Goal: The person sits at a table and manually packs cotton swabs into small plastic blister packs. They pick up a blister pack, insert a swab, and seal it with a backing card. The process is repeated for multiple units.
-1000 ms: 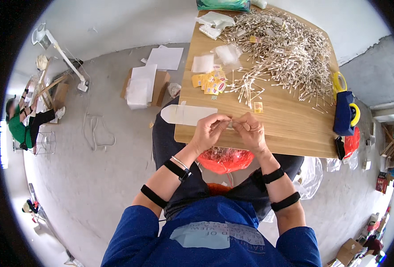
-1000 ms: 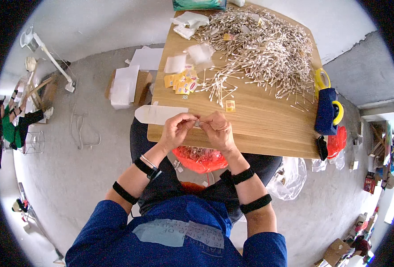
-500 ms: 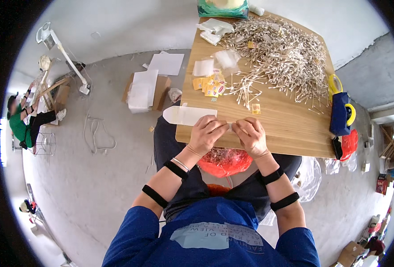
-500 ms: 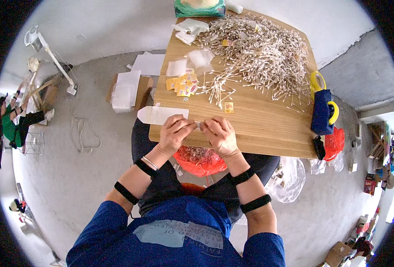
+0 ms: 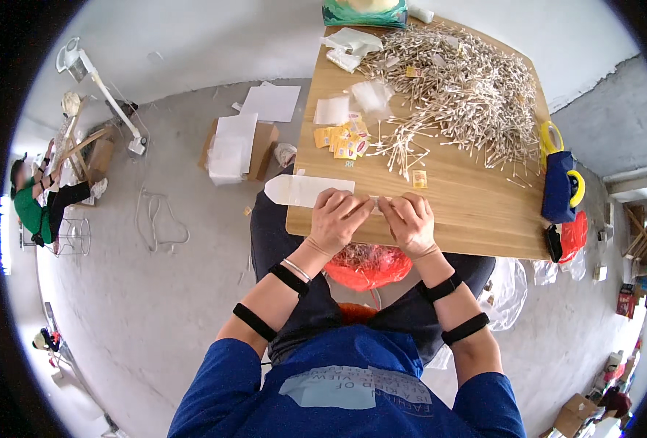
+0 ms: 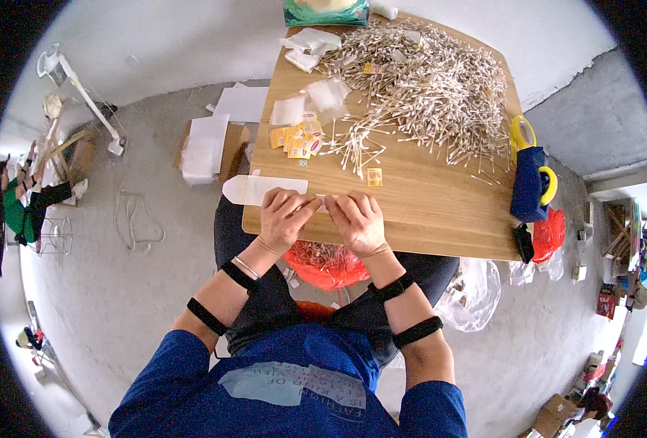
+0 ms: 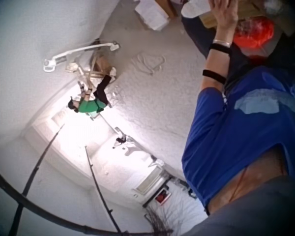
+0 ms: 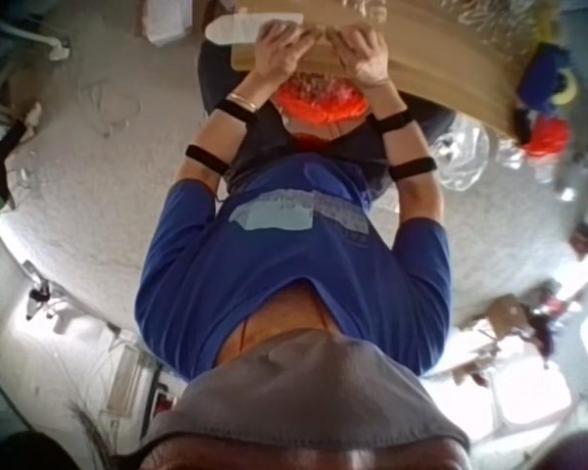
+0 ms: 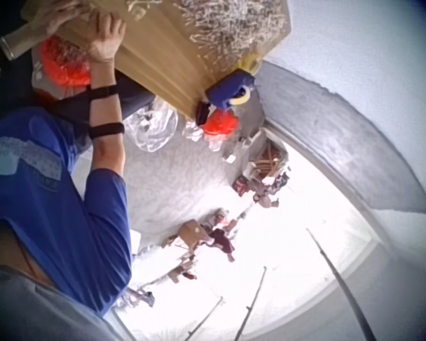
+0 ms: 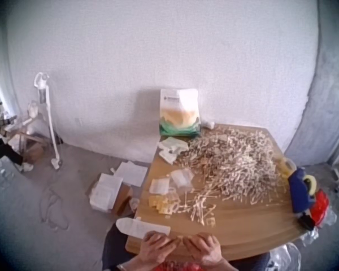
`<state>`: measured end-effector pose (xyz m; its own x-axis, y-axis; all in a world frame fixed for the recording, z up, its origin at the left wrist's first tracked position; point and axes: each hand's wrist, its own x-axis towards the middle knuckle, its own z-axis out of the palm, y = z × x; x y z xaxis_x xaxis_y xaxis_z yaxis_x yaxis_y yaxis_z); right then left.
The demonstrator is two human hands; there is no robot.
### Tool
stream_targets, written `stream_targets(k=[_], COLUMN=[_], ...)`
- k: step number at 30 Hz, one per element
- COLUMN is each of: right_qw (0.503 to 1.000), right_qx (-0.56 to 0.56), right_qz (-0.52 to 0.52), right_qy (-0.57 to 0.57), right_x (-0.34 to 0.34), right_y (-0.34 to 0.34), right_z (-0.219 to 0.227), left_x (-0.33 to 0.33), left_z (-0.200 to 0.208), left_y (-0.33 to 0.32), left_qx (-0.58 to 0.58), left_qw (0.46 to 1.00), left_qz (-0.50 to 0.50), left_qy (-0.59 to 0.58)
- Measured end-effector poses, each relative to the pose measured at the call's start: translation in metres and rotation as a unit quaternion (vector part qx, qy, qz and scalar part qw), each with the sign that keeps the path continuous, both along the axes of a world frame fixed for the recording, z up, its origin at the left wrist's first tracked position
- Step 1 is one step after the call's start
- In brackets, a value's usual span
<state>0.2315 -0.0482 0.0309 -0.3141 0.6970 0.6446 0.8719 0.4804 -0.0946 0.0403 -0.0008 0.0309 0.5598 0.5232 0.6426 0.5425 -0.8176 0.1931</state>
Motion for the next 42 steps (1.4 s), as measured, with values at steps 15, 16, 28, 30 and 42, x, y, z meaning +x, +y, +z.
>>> stream_targets(k=[15, 16, 28, 30, 42], right_qw=[1.000, 1.000, 1.000, 1.000, 0.999], right_qx=[-0.003, -0.003, -0.022, -0.028, -0.016], right_qz=[0.012, 0.011, 0.011, 0.006, -0.013], right_qy=[0.007, 0.004, 0.011, 0.009, -0.048], right_x=[-0.006, -0.006, -0.004, -0.005, -0.008], right_y=[0.001, 0.001, 0.002, 0.000, -0.001], right_z=[0.003, 0.002, 0.006, 0.007, 0.000], left_x=[0.002, 0.002, 0.005, 0.006, 0.006], left_z=[-0.003, -0.001, 0.005, 0.004, -0.002], left_y=[-0.005, -0.005, -0.005, -0.006, -0.005], left_qx=[0.024, 0.010, -0.002, 0.001, 0.009], left_qw=[0.999, 1.000, 0.999, 0.999, 0.999], left_qz=[0.031, 0.029, 0.045, 0.043, 0.035], left_qy=[-0.010, -0.008, 0.012, 0.011, -0.008])
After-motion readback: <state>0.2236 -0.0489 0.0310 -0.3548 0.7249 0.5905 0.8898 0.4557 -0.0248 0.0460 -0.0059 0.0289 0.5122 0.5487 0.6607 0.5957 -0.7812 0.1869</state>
